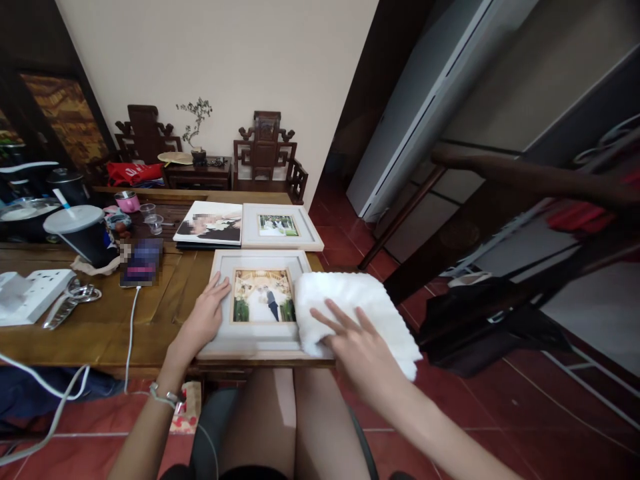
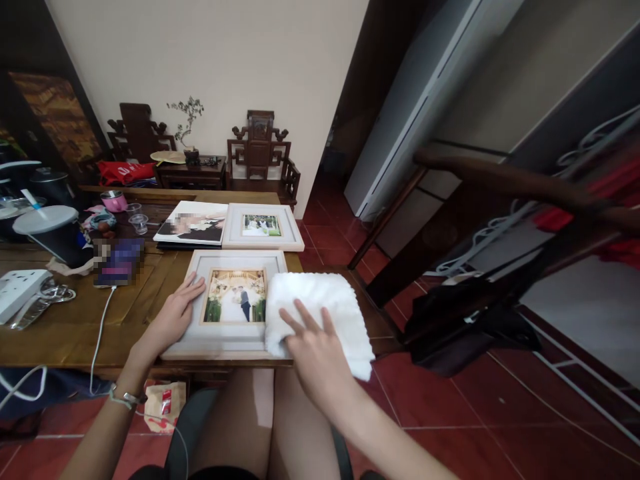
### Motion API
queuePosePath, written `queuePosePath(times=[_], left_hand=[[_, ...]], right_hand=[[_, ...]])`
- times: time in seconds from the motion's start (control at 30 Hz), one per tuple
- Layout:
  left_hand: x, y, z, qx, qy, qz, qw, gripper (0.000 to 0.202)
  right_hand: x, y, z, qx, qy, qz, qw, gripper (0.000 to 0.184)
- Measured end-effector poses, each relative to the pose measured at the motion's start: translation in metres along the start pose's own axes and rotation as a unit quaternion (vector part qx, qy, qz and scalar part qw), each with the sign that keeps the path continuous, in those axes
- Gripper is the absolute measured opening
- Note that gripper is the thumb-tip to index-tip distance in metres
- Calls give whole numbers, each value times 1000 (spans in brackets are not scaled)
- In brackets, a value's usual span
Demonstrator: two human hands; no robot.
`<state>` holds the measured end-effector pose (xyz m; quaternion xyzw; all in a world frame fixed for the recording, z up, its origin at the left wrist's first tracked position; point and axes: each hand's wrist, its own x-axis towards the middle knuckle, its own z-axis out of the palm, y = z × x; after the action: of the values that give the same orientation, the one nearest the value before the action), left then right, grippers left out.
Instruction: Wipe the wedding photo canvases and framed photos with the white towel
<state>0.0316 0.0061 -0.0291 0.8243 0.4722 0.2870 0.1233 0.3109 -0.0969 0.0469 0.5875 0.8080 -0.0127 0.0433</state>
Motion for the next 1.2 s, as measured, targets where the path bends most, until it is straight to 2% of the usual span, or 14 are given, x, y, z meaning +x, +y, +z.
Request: queuePosePath(times=[0.13,0.3,0.43,0.5,0.57,0.7,0.8,0.9,1.07,1.13,1.2], left_hand=[[2,4,-3,-1,-10,-5,1000,56],[2,8,-4,-2,-13,-9,1000,58],[1,8,-3,1,-16,-32,999,58],[1,7,-2,-4,-11,-32,999,59],[1,6,-1,-7,-4,-22,1000,60],[2,7,-2,-11,2,-14,1000,58],[2,7,-3,-21,6,-7,1000,59],[2,6,-2,-23,6,-13,1000,59],[1,7,-1,-21,7,-30,999,55],[1,7,0,-19,13,-30,999,55],[1,6,1,-17,23,-28,999,55]], right_hand=[[32,21,2,-11,2,11,1000,47],[94,37,9,-43,69,16,997,53],[132,28,4,-77,130,35,988,46],[147,10,-1,-79,161,2,984,41],[160,-13,-4,-77,181,-72,978,37],[180,-47,-2,-69,155,-228,959,34],[181,-46,1,-56,123,-241,961,36],[170,-23,0,-58,107,-208,971,35],[140,24,-10,-100,66,-95,988,38],[129,34,-12,-107,59,-72,990,41],[116,37,-12,-107,54,-78,990,43]])
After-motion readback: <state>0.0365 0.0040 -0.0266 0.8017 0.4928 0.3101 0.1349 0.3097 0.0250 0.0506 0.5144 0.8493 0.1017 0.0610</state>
